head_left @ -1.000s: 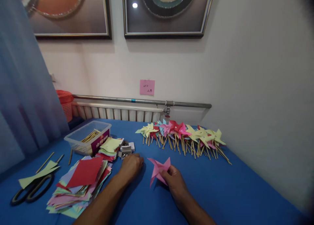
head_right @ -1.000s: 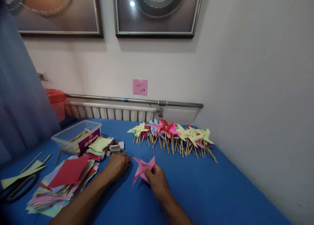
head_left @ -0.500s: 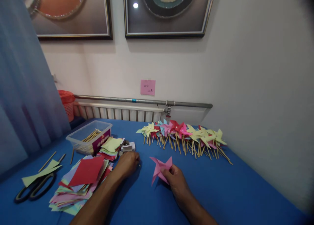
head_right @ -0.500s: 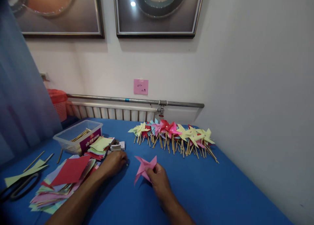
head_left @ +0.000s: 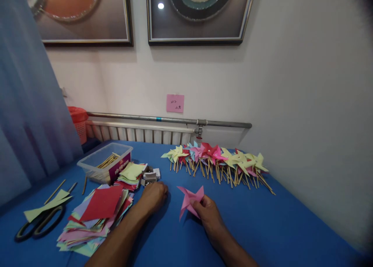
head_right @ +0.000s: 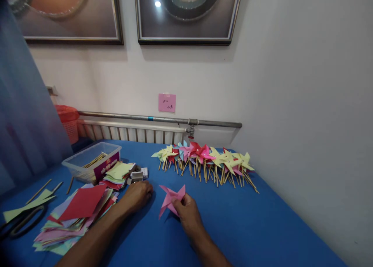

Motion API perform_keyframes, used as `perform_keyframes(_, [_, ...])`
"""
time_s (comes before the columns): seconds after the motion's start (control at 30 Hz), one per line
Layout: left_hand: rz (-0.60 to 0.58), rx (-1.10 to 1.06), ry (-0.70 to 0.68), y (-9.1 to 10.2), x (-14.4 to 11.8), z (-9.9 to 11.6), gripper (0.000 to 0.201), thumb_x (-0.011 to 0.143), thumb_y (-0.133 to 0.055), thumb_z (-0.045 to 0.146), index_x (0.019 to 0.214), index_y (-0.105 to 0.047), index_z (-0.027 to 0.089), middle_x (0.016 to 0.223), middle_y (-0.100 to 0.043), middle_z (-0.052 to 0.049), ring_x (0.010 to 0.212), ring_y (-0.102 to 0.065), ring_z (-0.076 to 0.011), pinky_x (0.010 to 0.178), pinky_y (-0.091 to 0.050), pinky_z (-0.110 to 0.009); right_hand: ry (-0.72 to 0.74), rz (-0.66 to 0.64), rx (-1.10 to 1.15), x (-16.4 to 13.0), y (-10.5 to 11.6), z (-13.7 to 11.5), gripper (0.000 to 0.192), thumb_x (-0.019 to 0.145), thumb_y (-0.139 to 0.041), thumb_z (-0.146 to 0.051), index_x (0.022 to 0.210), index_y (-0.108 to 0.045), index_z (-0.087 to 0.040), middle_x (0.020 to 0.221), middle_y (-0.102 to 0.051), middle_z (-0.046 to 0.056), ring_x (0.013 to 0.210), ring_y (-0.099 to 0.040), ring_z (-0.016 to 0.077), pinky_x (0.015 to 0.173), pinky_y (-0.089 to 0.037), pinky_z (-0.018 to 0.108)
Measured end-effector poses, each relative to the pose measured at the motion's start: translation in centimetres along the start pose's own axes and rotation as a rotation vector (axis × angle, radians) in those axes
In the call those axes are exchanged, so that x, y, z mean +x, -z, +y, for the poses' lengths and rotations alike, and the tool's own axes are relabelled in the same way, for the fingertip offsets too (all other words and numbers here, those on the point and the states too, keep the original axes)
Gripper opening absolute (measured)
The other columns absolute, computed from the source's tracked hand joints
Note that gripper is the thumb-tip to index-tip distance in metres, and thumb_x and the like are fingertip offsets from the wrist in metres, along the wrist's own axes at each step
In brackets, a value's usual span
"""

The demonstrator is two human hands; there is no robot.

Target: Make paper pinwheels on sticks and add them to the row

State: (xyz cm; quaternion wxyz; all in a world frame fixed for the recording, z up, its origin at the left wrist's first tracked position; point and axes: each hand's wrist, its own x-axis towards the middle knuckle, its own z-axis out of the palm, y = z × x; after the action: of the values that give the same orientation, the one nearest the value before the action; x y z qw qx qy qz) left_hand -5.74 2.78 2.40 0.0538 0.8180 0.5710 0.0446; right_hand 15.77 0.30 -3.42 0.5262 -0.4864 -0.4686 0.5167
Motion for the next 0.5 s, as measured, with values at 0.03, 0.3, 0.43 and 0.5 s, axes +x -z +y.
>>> perform_keyframes(0.03, [0.003,-0.001,0.0,-0.05,0.01,-0.03,0.025,0.086,-0.048,0.018,0.092,-0.072,0.019,0.103,-0.073,-0.011,0.098,-0.069,-0.0262,0.079,-0.047,-0.033,0.0,-0.002,-0.001,0.05,0.03,0.06,0.035,0.066,-0.076,-0.044,0.085,-0.073,-0.015,0.071,-0.07,0.002,0.063,-0.057,0.0171,0.059,-0.043,0.027])
perform_keyframes(0.3, [0.004,0.012,-0.033,-0.35,0.09,-0.16,0.027,0.09,-0.044,0.02,0.093,-0.071,0.019,0.102,-0.073,-0.013,0.098,-0.069,-0.0268,0.082,-0.048,-0.034,-0.009,-0.003,-0.019,0.25,0.17,0.57,0.039,0.066,-0.076,-0.047,0.085,-0.074,-0.014,0.071,-0.071,0.004,0.064,-0.06,0.0186,0.059,-0.044,0.028])
perform_keyframes(0.43, [-0.002,0.02,-0.031,-0.49,0.17,-0.16,0.027,0.089,-0.044,0.021,0.092,-0.071,0.018,0.102,-0.073,-0.015,0.097,-0.068,-0.0277,0.082,-0.048,-0.035,-0.003,-0.031,-0.027,0.21,0.26,0.39,0.045,0.066,-0.077,-0.05,0.091,-0.075,-0.013,0.075,-0.074,0.005,0.07,-0.063,0.0215,0.065,-0.049,0.03])
perform_keyframes(0.5, [0.0,0.009,-0.026,-0.44,0.13,-0.23,0.025,0.087,-0.047,0.021,0.091,-0.071,0.019,0.102,-0.074,-0.013,0.097,-0.068,-0.0268,0.082,-0.048,-0.034,0.003,-0.032,-0.035,0.17,0.28,0.28,0.047,0.066,-0.077,-0.05,0.093,-0.075,-0.012,0.077,-0.074,0.006,0.071,-0.064,0.0221,0.067,-0.05,0.031])
